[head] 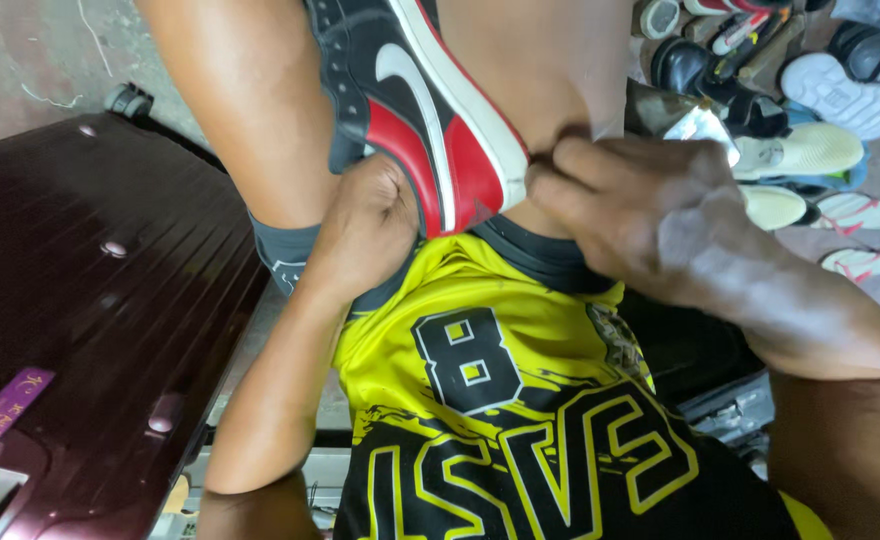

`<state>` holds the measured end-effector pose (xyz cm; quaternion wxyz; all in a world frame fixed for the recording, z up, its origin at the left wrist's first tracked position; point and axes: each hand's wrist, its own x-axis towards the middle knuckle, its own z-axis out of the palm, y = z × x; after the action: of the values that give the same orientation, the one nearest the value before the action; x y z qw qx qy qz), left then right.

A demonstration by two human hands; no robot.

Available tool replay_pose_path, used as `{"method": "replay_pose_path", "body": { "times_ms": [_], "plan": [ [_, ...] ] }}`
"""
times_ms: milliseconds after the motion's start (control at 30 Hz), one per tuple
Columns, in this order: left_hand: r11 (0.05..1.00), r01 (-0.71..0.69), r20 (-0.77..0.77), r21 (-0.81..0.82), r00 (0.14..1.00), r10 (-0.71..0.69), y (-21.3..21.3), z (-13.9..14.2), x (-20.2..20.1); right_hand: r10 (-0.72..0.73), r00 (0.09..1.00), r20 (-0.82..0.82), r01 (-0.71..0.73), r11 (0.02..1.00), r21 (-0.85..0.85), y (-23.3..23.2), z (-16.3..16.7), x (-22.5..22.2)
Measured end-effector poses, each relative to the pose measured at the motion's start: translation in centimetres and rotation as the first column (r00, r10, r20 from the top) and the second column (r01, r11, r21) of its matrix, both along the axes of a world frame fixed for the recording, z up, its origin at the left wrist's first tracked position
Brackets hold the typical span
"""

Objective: The person sits on the floor and sews a red and white sneaker using a needle and thread. They repeatedly push the needle through the sole and pull the thread tight to stitch the shoe.

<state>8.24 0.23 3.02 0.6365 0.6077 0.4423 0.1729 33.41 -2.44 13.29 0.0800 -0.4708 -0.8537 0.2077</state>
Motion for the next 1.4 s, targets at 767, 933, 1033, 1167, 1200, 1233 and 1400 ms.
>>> {"method": "replay_pose_path", "body": {
  "times_ms": [767, 933, 1033, 1167, 1200, 1233, 1400],
  "plan": [
    [0.986, 0.108, 0.189, 0.128, 0.973, -0.131, 2.4, 0.4, -1.4, -0.023, 0.990, 0.136, 0.033, 0.997, -0.075, -0.1, -0.5, -3.6],
    [0.935, 0.186, -0.093, -0.303, 0.970, -0.224, 2.0, 0.6, -2.0, 0.003, 0.940, 0.341, -0.016, 0.999, 0.038, -1.2, -0.6, -5.3],
    [0.940, 0.200, -0.072, -0.277, 0.971, -0.228, 1.8, 0.7, -2.7, 0.038, 0.930, 0.364, -0.042, 0.999, 0.003, -1.3, -1.0, -5.6],
    [0.949, 0.199, 0.030, -0.244, 0.980, -0.198, 1.6, 0.8, -3.1, 0.039, 0.949, 0.312, -0.056, 0.998, 0.043, -0.9, -1.3, -4.8],
    [0.957, 0.193, 0.034, -0.218, 0.981, -0.190, 1.5, 0.7, -3.1, 0.042, 0.956, 0.291, -0.069, 0.994, 0.081, -1.0, -1.2, -4.5],
    [0.962, 0.189, 0.038, -0.196, 0.982, -0.185, 1.3, 0.7, -3.1, 0.042, 0.934, 0.356, -0.089, 0.989, 0.117, -1.1, -1.2, -4.4],
    [0.986, 0.110, 0.036, -0.124, 0.994, -0.106, 0.4, -0.1, -3.5, -0.017, 0.698, 0.716, -0.146, 0.975, 0.167, -0.6, -0.9, -2.6]
  ]
}}
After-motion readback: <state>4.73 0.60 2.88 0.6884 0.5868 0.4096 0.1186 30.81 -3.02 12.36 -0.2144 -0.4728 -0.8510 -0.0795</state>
